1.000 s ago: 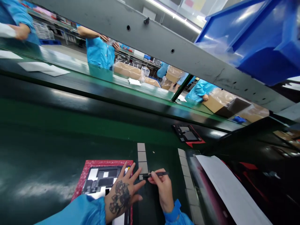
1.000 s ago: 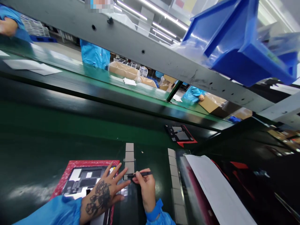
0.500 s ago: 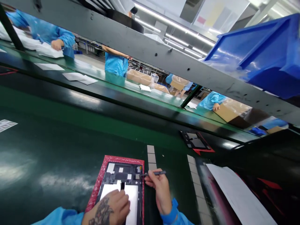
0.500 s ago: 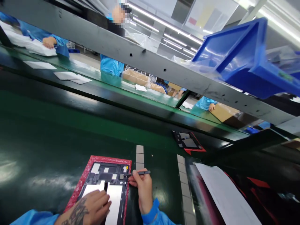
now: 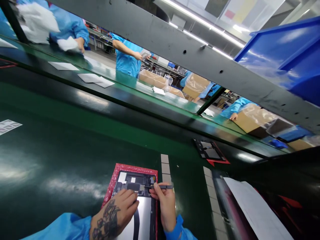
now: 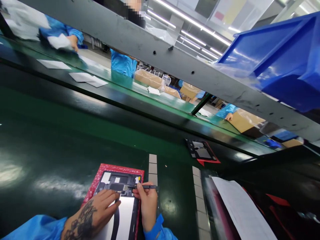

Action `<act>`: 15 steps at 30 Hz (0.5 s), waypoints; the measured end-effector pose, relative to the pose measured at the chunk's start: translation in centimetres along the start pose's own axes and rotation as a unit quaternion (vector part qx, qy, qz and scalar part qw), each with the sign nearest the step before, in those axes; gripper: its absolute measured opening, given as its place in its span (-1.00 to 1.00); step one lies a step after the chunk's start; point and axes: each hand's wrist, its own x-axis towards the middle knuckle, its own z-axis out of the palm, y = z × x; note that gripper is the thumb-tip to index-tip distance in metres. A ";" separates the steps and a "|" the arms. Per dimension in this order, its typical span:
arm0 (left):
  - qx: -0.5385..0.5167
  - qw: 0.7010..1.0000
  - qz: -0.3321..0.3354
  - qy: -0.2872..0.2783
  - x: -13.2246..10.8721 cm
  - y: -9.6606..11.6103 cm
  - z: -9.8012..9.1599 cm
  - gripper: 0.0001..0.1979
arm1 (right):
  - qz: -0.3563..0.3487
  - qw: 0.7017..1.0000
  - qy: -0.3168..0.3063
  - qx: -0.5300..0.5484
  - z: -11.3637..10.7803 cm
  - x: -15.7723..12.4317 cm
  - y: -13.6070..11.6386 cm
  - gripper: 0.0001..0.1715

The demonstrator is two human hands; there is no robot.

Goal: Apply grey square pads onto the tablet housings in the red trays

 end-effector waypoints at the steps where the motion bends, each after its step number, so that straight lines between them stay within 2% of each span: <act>1: -0.001 1.000 -0.002 -0.003 0.0 0.0 0.0 -0.81 | 0.000 1.000 0.000 -0.001 0.0 0.0 0.0 -0.36; 15: 0.000 1.000 -0.006 -0.025 -0.2 -0.2 0.0 -0.84 | 0.001 1.000 -0.011 -0.011 0.1 0.2 0.0 -0.37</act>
